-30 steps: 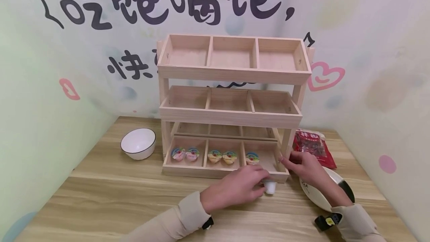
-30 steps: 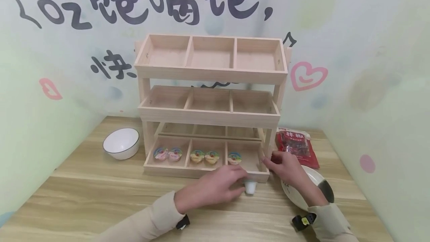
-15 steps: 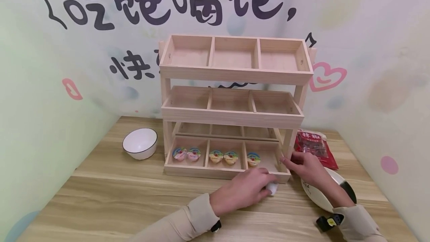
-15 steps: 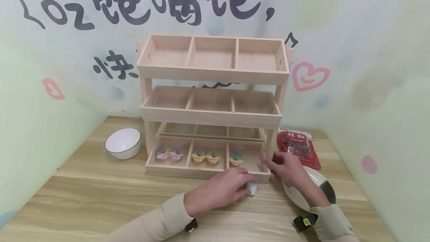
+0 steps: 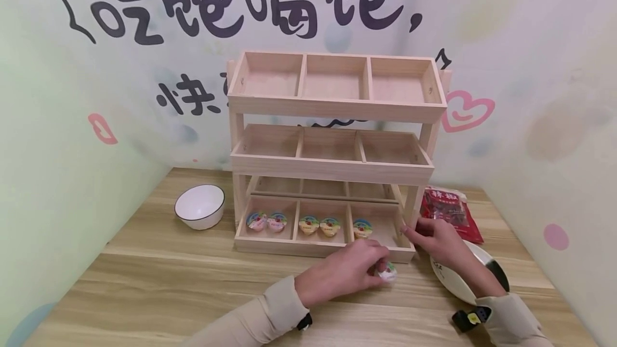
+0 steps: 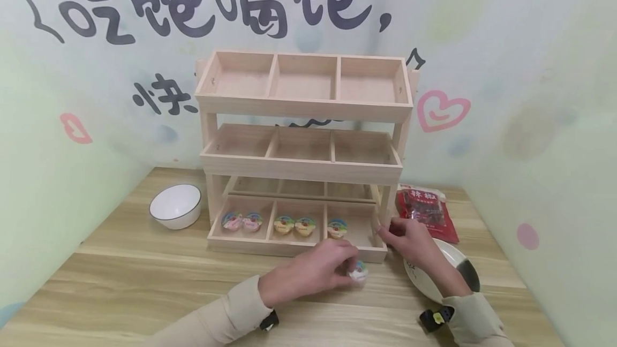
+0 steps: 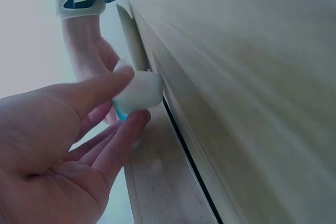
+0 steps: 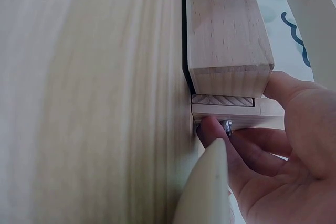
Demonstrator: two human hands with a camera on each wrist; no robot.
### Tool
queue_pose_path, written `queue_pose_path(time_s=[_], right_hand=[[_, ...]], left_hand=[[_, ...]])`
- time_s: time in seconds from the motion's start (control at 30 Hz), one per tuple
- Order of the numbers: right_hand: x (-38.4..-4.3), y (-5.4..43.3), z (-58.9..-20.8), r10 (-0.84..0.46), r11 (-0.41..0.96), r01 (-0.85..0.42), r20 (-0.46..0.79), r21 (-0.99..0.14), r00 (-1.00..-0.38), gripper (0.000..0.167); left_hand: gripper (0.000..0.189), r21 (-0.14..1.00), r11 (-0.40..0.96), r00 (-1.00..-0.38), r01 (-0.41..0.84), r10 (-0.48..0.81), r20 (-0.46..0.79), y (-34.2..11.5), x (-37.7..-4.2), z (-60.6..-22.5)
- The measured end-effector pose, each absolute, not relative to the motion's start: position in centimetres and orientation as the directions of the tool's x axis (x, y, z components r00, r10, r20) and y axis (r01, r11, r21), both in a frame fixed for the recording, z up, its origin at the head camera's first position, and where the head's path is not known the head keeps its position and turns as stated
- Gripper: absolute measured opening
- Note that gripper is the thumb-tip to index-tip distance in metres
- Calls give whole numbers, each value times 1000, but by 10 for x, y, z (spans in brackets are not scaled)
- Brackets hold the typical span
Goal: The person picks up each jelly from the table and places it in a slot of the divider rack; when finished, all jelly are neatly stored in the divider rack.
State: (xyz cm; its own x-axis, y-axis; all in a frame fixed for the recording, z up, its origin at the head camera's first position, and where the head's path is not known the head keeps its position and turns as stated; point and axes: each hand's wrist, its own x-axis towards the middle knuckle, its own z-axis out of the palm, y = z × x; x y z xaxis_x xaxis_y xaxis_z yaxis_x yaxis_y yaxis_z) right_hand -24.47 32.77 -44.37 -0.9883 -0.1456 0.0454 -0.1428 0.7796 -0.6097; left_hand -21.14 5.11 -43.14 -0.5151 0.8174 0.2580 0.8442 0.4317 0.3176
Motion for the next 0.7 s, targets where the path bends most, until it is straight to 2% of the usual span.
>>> queue_pose_path(time_s=[0.13,0.37,0.7], right_hand=[[-244,327,-443,-147,782,-147,49,-606,-988,57],[-244,327,-443,-145,785,-146,50,-602,-988,55],[-244,326,-443,-148,783,-145,45,-605,-988,57]], left_hand=[[30,324,435,-519,840,819,245,50,-212,-432],[28,330,433,-517,839,823,236,50,-212,-433],[42,354,470,-551,809,816,174,53,-211,-432]])
